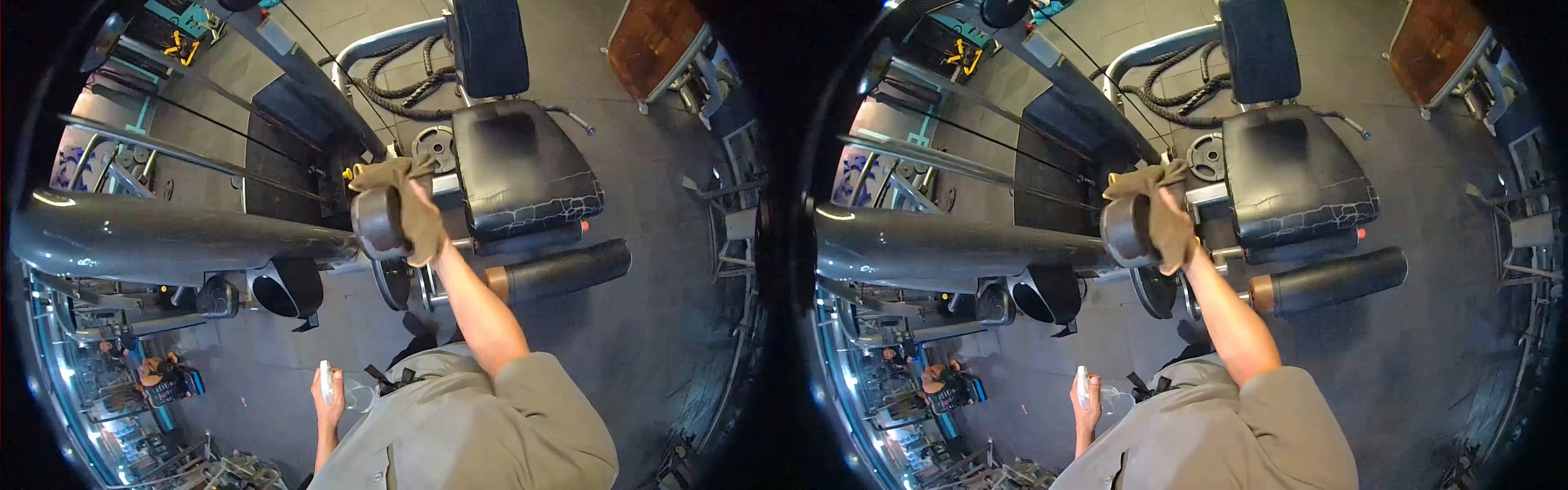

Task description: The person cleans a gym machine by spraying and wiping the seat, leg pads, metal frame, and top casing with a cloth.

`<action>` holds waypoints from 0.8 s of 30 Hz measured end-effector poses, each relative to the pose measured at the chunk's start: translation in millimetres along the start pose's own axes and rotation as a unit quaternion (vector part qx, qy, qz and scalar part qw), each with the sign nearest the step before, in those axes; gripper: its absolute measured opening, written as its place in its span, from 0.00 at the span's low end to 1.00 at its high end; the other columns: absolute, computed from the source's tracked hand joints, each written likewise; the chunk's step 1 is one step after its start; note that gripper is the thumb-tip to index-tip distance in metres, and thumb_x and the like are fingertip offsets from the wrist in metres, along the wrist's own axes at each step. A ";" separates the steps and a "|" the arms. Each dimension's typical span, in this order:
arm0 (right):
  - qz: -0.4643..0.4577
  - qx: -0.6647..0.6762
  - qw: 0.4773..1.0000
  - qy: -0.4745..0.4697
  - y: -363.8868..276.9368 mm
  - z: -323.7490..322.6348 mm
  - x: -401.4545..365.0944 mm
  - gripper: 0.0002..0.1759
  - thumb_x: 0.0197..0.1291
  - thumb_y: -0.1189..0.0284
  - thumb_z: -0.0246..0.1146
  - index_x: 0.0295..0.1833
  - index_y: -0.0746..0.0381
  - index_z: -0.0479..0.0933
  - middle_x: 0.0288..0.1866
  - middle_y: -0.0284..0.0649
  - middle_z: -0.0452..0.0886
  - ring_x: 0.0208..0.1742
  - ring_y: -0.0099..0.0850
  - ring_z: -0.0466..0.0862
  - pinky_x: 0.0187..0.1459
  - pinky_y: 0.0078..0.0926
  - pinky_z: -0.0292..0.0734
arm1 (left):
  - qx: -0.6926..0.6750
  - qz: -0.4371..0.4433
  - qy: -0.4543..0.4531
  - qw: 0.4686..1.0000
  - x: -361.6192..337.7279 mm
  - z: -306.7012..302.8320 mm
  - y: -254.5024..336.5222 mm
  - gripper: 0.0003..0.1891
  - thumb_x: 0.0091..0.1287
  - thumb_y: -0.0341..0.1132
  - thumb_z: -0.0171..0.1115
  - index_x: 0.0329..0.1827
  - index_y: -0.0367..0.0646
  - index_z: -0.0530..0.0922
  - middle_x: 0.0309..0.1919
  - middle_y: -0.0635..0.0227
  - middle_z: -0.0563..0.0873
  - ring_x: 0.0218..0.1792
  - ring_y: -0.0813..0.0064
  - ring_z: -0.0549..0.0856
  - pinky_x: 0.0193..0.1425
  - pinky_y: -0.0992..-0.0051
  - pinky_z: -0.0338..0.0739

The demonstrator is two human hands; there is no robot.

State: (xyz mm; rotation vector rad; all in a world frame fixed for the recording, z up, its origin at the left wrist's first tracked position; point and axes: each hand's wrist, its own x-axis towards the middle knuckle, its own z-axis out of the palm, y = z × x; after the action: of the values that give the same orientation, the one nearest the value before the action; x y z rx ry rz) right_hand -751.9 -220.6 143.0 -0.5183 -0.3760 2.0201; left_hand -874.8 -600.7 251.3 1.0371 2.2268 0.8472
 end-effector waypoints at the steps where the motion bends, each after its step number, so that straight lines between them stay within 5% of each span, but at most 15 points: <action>1: 0.026 -0.042 0.997 0.065 6.3 -2.4 -11.3 0.26 0.70 0.47 0.63 0.48 0.62 0.84 0.39 0.33 0.87 0.37 0.33 0.86 0.40 0.32 0.82 | 0.000 -0.013 -0.004 1.000 -1.3 2.3 8.6 0.15 0.76 0.41 0.57 0.38 0.35 0.78 0.30 0.62 0.77 0.32 0.69 0.78 0.39 0.67 0.73; 3: 0.082 -0.174 0.970 0.145 14.1 -6.9 -36.1 0.27 0.72 0.48 0.61 0.52 0.64 0.81 0.42 0.33 0.85 0.42 0.33 0.85 0.45 0.34 0.81 | 0.011 -0.025 -0.009 1.000 -7.0 7.4 17.9 0.15 0.76 0.41 0.57 0.38 0.35 0.78 0.30 0.62 0.77 0.32 0.69 0.78 0.40 0.67 0.73; 5: 0.010 -0.327 0.933 0.150 12.5 10.8 -73.4 0.29 0.74 0.50 0.58 0.59 0.66 0.78 0.51 0.39 0.83 0.54 0.35 0.82 0.55 0.37 0.78 | 0.028 -0.019 0.000 0.999 -8.6 12.9 20.7 0.15 0.76 0.40 0.57 0.38 0.35 0.78 0.30 0.62 0.77 0.33 0.70 0.78 0.41 0.67 0.73; 6: -0.083 -0.382 0.910 0.141 10.2 33.7 -96.3 0.29 0.74 0.50 0.58 0.61 0.68 0.77 0.54 0.44 0.82 0.57 0.40 0.81 0.59 0.39 0.76 | 0.026 -0.010 0.003 1.000 -8.0 14.8 20.6 0.15 0.76 0.42 0.57 0.39 0.36 0.78 0.31 0.63 0.79 0.34 0.72 0.78 0.41 0.69 0.74; 8: -0.338 -0.552 0.752 0.128 25.6 57.1 -113.1 0.34 0.71 0.51 0.61 0.67 0.70 0.72 0.63 0.58 0.76 0.65 0.52 0.76 0.67 0.43 0.70 | 0.024 0.002 0.004 1.000 -12.0 18.5 20.1 0.17 0.77 0.44 0.57 0.41 0.37 0.79 0.33 0.66 0.81 0.36 0.76 0.78 0.42 0.72 0.74; 10: -0.325 -0.608 0.717 0.103 -5.7 75.7 -90.2 0.37 0.69 0.55 0.63 0.72 0.73 0.67 0.71 0.66 0.66 0.72 0.62 0.68 0.74 0.51 0.62 | 0.026 -0.020 0.004 0.999 -15.7 21.8 27.5 0.17 0.77 0.45 0.57 0.42 0.37 0.79 0.34 0.65 0.82 0.36 0.76 0.78 0.42 0.72 0.74; 12: -0.288 -0.563 0.772 0.055 -31.1 77.5 -57.0 0.40 0.67 0.57 0.65 0.74 0.74 0.63 0.75 0.67 0.62 0.73 0.65 0.65 0.74 0.56 0.61 | 0.037 -0.019 0.012 0.999 -19.2 24.4 34.8 0.17 0.77 0.45 0.57 0.43 0.37 0.79 0.35 0.65 0.82 0.36 0.76 0.78 0.43 0.72 0.74; 13: -0.293 -0.545 0.784 0.047 -25.8 73.5 -45.7 0.45 0.61 0.60 0.69 0.76 0.73 0.61 0.79 0.70 0.52 0.76 0.69 0.60 0.75 0.60 0.60 | 0.047 -0.008 0.017 0.999 -21.9 25.1 38.3 0.17 0.77 0.45 0.57 0.43 0.37 0.79 0.35 0.65 0.82 0.37 0.77 0.78 0.43 0.72 0.74; 16: -0.419 -0.564 0.711 0.035 -5.9 52.7 -56.1 0.47 0.57 0.66 0.72 0.77 0.72 0.59 0.81 0.70 0.49 0.79 0.71 0.55 0.78 0.59 0.56 | 0.048 0.008 0.030 0.998 -24.9 27.0 42.1 0.14 0.76 0.41 0.57 0.41 0.36 0.78 0.33 0.64 0.81 0.35 0.72 0.78 0.42 0.69 0.74; 18: -0.387 -0.608 0.693 -0.015 21.7 14.2 -82.7 0.53 0.51 0.69 0.76 0.78 0.71 0.54 0.81 0.70 0.45 0.81 0.71 0.48 0.79 0.59 0.52 | 0.040 0.000 0.038 0.998 -29.5 29.7 42.2 0.14 0.75 0.39 0.57 0.40 0.35 0.78 0.32 0.63 0.80 0.34 0.70 0.78 0.42 0.68 0.74; 19: -0.348 -0.602 0.717 -0.047 46.9 -21.8 -98.3 0.54 0.49 0.71 0.75 0.79 0.72 0.54 0.81 0.70 0.47 0.81 0.70 0.49 0.80 0.58 0.52 | 0.039 -0.006 0.040 0.998 -30.4 29.7 42.7 0.14 0.75 0.40 0.57 0.40 0.35 0.78 0.32 0.63 0.80 0.34 0.70 0.78 0.42 0.68 0.74; 20: -0.186 -0.650 0.733 -0.073 65.3 -55.1 -125.4 0.53 0.49 0.77 0.72 0.80 0.72 0.53 0.81 0.69 0.47 0.82 0.66 0.49 0.80 0.55 0.52 | 0.039 -0.012 0.043 0.998 -31.0 28.6 43.0 0.14 0.75 0.40 0.57 0.40 0.35 0.78 0.32 0.63 0.80 0.34 0.70 0.78 0.42 0.68 0.74; 23: -0.200 -0.526 0.826 0.023 22.7 -93.5 -183.3 0.47 0.49 0.80 0.67 0.78 0.70 0.61 0.76 0.60 0.67 0.80 0.54 0.63 0.79 0.46 0.56 | 0.044 -0.032 0.053 0.997 -37.8 24.6 44.3 0.14 0.75 0.40 0.57 0.41 0.35 0.78 0.32 0.63 0.80 0.34 0.71 0.77 0.42 0.69 0.73; 24: -0.193 -0.467 0.853 0.129 10.9 -93.6 -192.7 0.35 0.60 0.76 0.65 0.74 0.70 0.67 0.69 0.58 0.76 0.74 0.51 0.73 0.75 0.43 0.64 | 0.043 -0.035 0.062 0.997 -42.1 23.0 41.3 0.14 0.75 0.40 0.57 0.41 0.35 0.78 0.32 0.63 0.80 0.34 0.72 0.77 0.42 0.69 0.73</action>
State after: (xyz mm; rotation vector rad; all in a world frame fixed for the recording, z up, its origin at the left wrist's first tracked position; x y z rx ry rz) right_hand -629.8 -390.8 96.4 -1.1811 -1.2054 1.2466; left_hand -816.1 -606.3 274.6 0.9626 2.4076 0.8112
